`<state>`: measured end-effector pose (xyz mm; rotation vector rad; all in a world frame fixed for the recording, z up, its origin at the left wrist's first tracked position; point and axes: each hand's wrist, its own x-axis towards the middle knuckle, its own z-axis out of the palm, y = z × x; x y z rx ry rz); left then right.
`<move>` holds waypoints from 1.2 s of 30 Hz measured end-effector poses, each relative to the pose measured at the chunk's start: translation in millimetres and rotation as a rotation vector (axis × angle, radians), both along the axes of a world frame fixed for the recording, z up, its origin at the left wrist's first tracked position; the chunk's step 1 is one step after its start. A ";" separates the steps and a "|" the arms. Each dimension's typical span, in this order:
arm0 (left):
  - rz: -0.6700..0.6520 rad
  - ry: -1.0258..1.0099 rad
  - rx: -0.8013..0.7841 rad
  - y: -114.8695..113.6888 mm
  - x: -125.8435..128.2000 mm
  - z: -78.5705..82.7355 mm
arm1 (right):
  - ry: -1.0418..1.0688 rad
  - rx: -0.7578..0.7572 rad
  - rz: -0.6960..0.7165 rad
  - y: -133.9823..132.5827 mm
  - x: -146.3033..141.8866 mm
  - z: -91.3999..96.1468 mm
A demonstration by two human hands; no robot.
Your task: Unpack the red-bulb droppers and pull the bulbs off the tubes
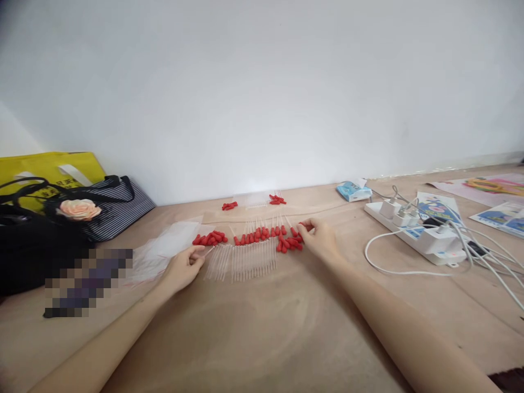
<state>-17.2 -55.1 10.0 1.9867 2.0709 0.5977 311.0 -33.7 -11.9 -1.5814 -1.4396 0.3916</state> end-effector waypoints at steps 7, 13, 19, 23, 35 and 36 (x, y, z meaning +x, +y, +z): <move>-0.002 0.030 0.004 -0.4 3.1 -0.2 | 0.134 -0.192 0.019 14.0 19.8 -9.8; -0.033 -0.051 0.045 1.2 0.2 -6.0 | -0.010 -0.204 0.014 11.6 10.6 -9.9; -0.057 -0.064 0.115 -0.3 1.5 -8.5 | -0.171 -0.237 -0.068 8.4 12.7 -5.9; -0.055 -0.076 0.162 1.0 1.6 -9.8 | -0.214 -0.282 -0.096 13.6 15.0 -4.3; -0.055 -0.175 0.171 0.7 -2.0 -10.0 | -0.398 -0.559 -0.014 64.0 -12.5 17.7; -0.052 -0.175 0.169 0.3 -2.4 -9.2 | -0.401 -0.570 -0.006 65.7 -13.4 18.6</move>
